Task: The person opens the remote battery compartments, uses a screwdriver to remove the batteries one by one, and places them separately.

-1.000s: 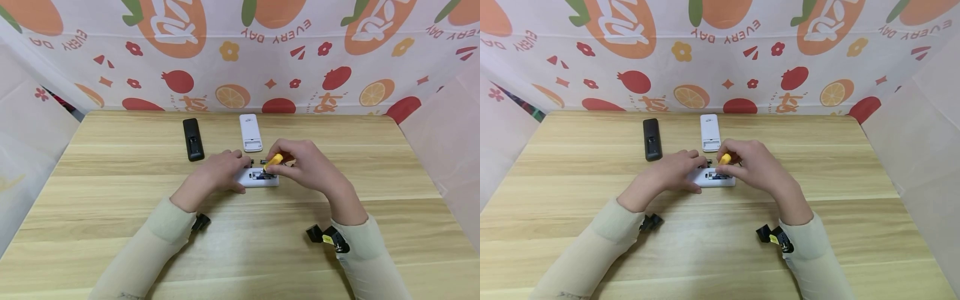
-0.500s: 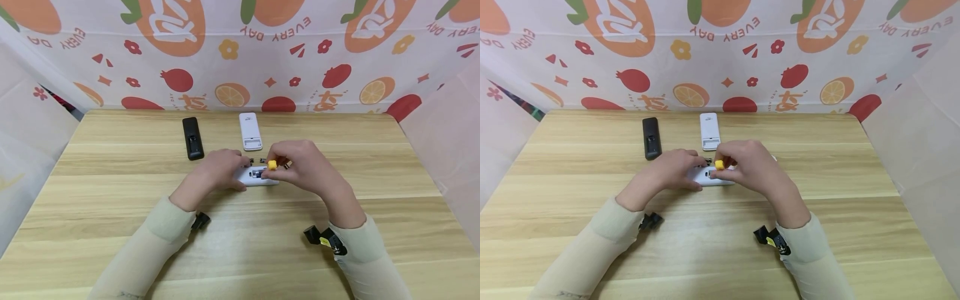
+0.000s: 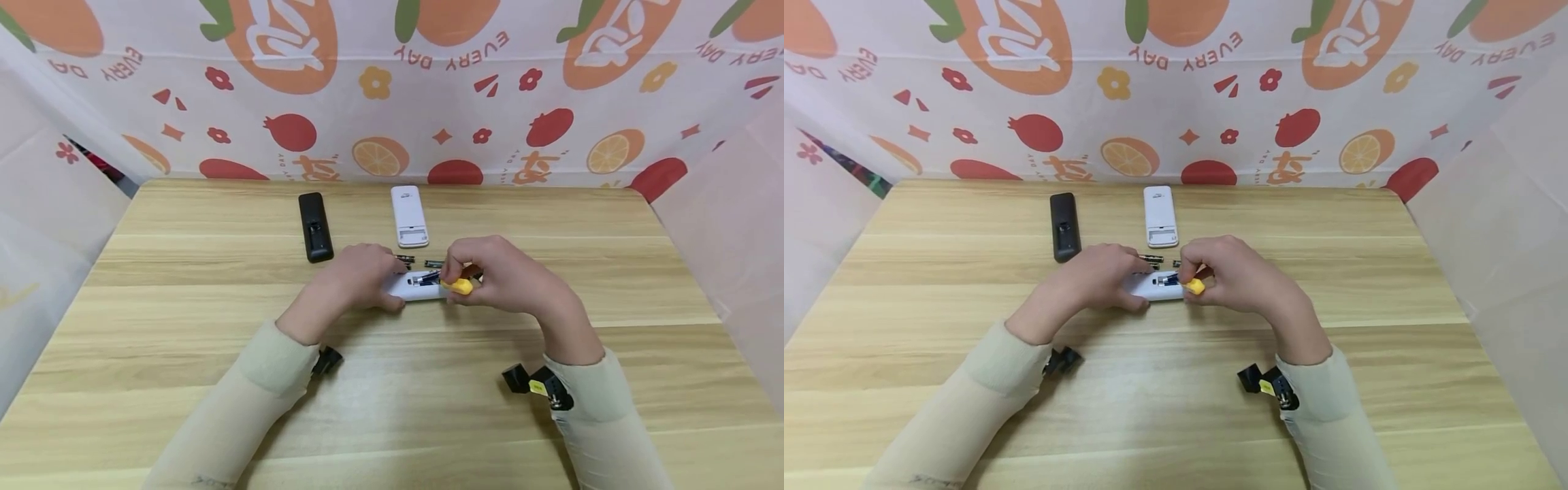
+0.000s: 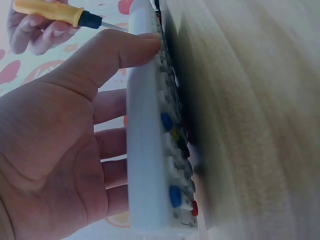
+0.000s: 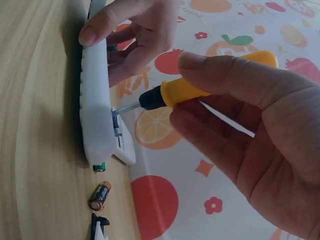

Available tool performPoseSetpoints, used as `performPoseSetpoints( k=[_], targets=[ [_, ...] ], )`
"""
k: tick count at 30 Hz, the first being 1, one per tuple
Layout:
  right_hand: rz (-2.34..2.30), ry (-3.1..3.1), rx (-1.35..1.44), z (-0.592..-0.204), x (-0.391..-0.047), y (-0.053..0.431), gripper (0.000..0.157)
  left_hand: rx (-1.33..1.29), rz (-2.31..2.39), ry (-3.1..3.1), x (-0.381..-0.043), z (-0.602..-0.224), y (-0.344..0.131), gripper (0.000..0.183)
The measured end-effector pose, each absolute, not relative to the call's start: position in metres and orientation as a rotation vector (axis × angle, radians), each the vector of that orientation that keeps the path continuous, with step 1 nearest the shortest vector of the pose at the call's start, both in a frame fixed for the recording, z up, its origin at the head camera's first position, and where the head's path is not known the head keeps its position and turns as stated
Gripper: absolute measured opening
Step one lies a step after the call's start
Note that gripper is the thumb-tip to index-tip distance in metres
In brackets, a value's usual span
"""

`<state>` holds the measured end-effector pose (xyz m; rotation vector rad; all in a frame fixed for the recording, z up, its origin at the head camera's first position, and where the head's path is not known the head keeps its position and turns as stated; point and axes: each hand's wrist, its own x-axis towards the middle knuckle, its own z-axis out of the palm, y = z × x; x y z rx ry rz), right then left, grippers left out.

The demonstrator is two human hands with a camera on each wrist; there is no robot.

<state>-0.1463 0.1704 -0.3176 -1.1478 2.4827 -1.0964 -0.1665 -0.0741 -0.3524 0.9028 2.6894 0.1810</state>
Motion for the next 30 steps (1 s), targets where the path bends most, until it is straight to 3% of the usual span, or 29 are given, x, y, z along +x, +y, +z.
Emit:
performPoseSetpoints(
  k=[6, 30],
  targets=[
    [-1.138, 2.459, -1.193, -0.3198, -0.1483, 0.1686, 0.025, 0.906, 0.191, 2.684, -0.1673, -0.3523, -0.0751, 0.046],
    [-1.252, 2.433, -1.202, -0.3256, -0.1503, 0.1649, 0.025, 0.900, 0.152, 2.669, -0.1674, -0.3502, -0.0756, 0.053]
  ],
)
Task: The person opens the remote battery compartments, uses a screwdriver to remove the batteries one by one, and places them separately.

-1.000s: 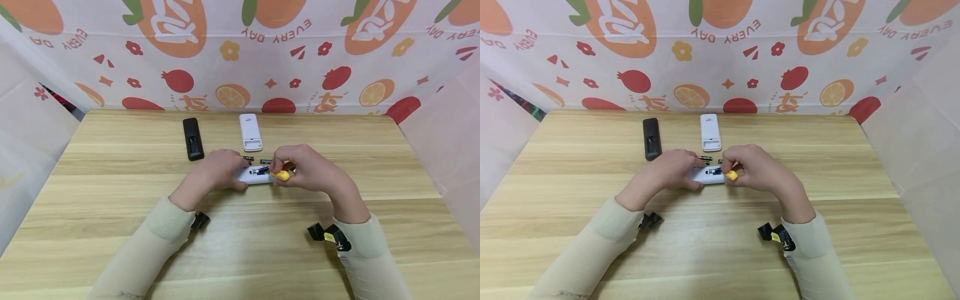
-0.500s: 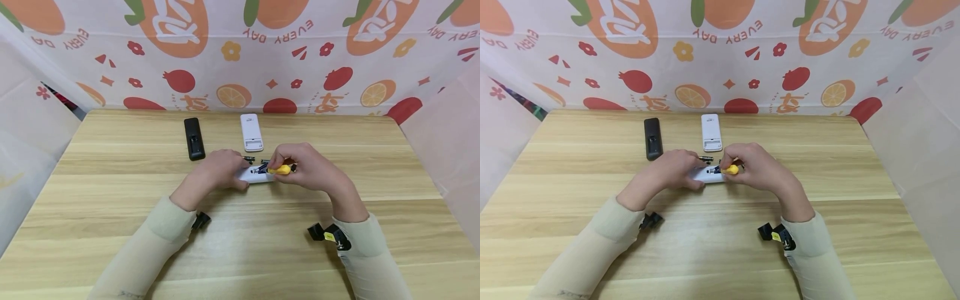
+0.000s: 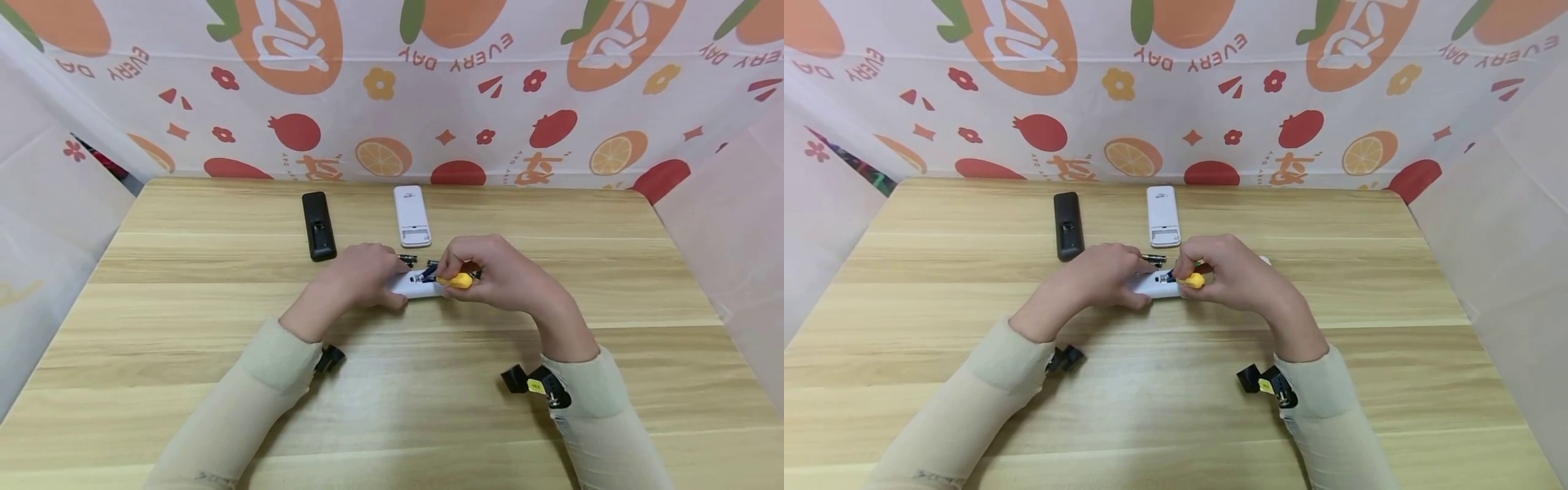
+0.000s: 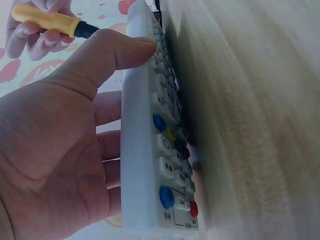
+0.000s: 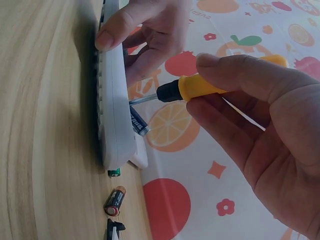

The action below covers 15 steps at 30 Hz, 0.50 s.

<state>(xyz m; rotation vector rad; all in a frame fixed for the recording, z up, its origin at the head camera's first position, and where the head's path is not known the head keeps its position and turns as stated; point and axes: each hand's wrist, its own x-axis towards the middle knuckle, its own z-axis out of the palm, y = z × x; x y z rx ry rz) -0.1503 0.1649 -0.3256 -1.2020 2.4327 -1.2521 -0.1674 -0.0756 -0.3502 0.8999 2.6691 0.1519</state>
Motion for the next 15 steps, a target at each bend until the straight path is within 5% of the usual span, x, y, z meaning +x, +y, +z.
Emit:
performPoseSetpoints(
  k=[15],
  targets=[
    [-1.342, 2.461, -1.160, -0.3273, -0.1520, 0.1664, 0.027, 0.912, 0.159, 2.670, -0.1693, -0.3512, -0.0762, 0.050]
  ],
)
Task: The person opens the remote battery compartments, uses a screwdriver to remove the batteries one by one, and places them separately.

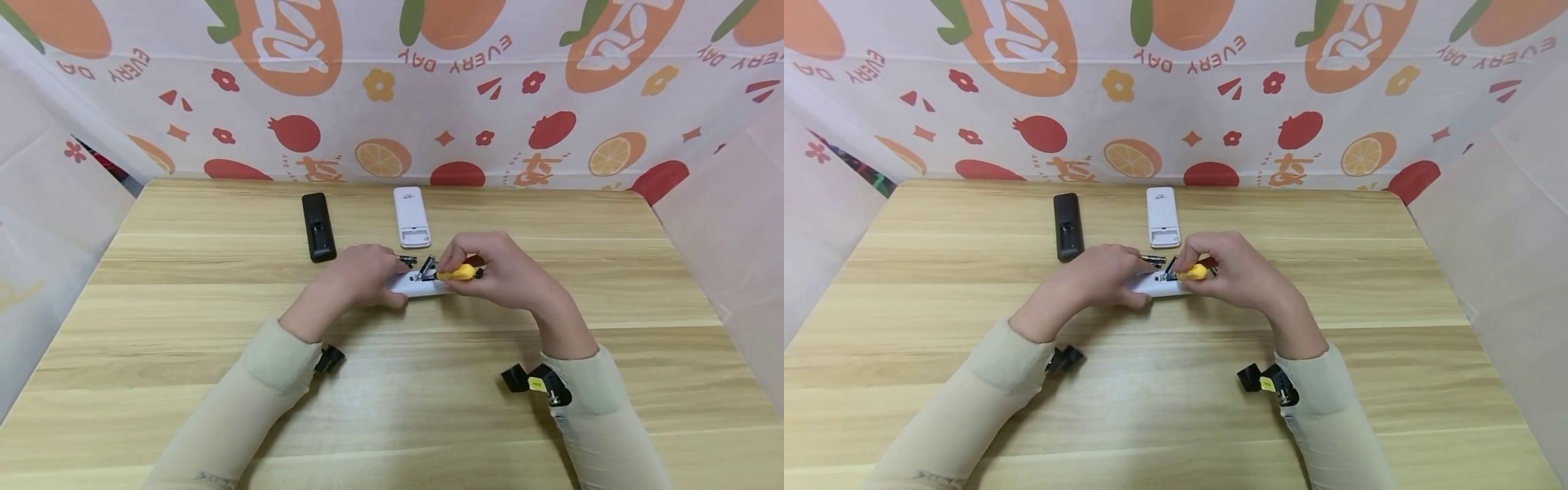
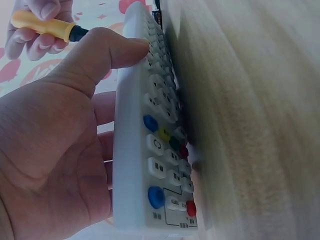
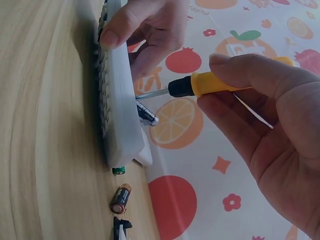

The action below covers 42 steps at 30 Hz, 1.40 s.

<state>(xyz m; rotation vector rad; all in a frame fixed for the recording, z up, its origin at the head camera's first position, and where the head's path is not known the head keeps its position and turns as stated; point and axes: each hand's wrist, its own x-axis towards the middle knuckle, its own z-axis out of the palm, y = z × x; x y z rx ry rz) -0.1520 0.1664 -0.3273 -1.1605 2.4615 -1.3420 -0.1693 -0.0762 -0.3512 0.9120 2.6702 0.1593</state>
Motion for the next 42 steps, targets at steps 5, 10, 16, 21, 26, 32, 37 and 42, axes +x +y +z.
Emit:
performPoseSetpoints(
  k=[5, 10, 16, 21, 26, 32, 37, 42],
  targets=[
    [-1.371, 2.474, -1.169, -0.3272, -0.1524, 0.1670, 0.025, 0.912, 0.161, 2.668, -0.1698, -0.3517, -0.0750, 0.049],
    [-1.359, 2.521, -1.114, -0.3279, -0.1524, 0.1692, 0.022, 0.907, 0.179, 2.668, -0.1693, -0.3532, -0.0743, 0.050],
    [-1.393, 2.614, -1.008, -0.3280, -0.1522, 0.1712, 0.021, 0.903, 0.143, 2.662, -0.1675, -0.3560, -0.0738, 0.064],
    [-1.424, 2.646, -0.962, -0.3295, -0.1535, 0.1698, 0.023, 0.892, 0.115, 2.669, -0.1671, -0.3577, -0.0737, 0.066],
    [-1.435, 2.646, -0.969, -0.3317, -0.1553, 0.1673, 0.024, 0.876, 0.114, 2.672, -0.1665, -0.3574, -0.0734, 0.068],
    [-1.420, 2.680, -0.952, -0.3321, -0.1566, 0.1656, 0.026, 0.867, 0.121, 2.677, -0.1662, -0.3562, -0.0733, 0.069],
    [-1.390, 2.714, -0.951, -0.3324, -0.1567, 0.1652, 0.029, 0.865, 0.124, 2.678, -0.1667, -0.3548, -0.0733, 0.068],
    [-1.428, 2.748, -0.964, -0.3324, -0.1563, 0.1662, 0.027, 0.864, 0.134, 2.680, -0.1670, -0.3550, -0.0729, 0.069]
  ],
)
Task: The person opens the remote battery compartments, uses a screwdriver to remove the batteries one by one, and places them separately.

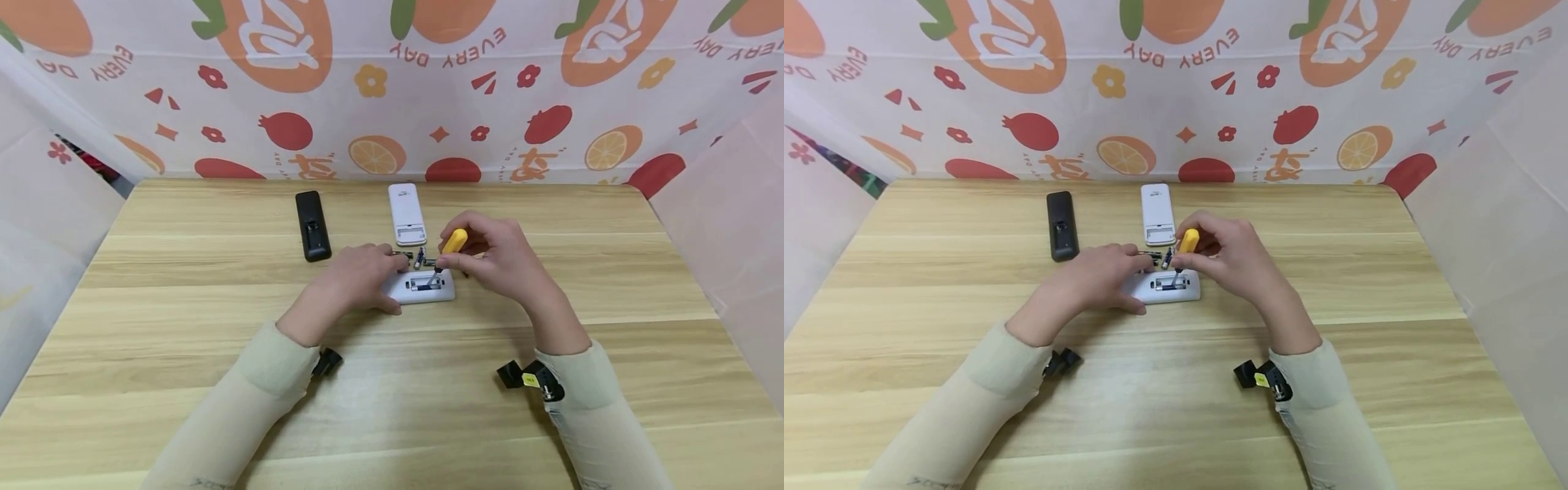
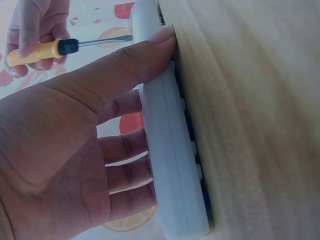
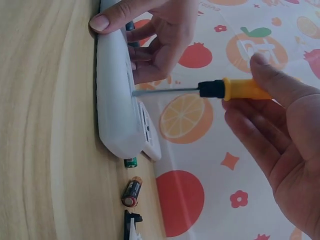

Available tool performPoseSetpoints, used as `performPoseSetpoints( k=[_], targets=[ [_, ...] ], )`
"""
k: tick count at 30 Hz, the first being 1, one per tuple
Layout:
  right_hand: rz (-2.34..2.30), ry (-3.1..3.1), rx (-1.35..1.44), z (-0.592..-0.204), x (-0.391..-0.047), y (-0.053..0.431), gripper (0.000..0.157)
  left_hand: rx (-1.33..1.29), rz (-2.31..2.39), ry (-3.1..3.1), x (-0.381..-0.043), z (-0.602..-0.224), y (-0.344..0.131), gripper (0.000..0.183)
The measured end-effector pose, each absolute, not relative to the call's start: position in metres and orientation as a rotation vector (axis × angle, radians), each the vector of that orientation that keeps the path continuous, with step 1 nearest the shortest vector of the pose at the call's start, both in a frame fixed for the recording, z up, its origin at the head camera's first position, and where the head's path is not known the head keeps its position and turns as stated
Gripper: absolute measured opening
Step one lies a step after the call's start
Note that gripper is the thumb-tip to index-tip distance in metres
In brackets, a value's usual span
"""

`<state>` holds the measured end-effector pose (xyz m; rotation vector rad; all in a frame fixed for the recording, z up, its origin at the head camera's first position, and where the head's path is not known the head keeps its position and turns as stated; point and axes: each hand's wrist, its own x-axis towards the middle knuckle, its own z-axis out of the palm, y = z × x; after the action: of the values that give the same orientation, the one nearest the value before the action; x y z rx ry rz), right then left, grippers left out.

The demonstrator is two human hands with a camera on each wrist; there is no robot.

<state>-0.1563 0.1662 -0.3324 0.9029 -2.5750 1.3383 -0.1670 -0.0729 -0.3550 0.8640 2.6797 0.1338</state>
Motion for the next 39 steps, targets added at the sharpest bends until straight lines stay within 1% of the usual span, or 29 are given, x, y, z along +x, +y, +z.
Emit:
performPoseSetpoints(
  k=[16, 33, 39],
  targets=[
    [1.359, -2.590, 1.010, -0.3293, -0.1540, 0.1628, 0.026, 0.862, 0.127, 2.673, -0.1665, -0.3522, -0.0718, 0.071],
    [1.402, -2.624, 1.027, -0.3295, -0.1531, 0.1608, 0.020, 0.870, 0.133, 2.669, -0.1685, -0.3538, -0.0720, 0.070],
    [1.348, -2.676, 1.111, -0.3286, -0.1525, 0.1590, 0.015, 0.866, 0.138, 2.664, -0.1690, -0.3540, -0.0726, 0.069]
  ],
)
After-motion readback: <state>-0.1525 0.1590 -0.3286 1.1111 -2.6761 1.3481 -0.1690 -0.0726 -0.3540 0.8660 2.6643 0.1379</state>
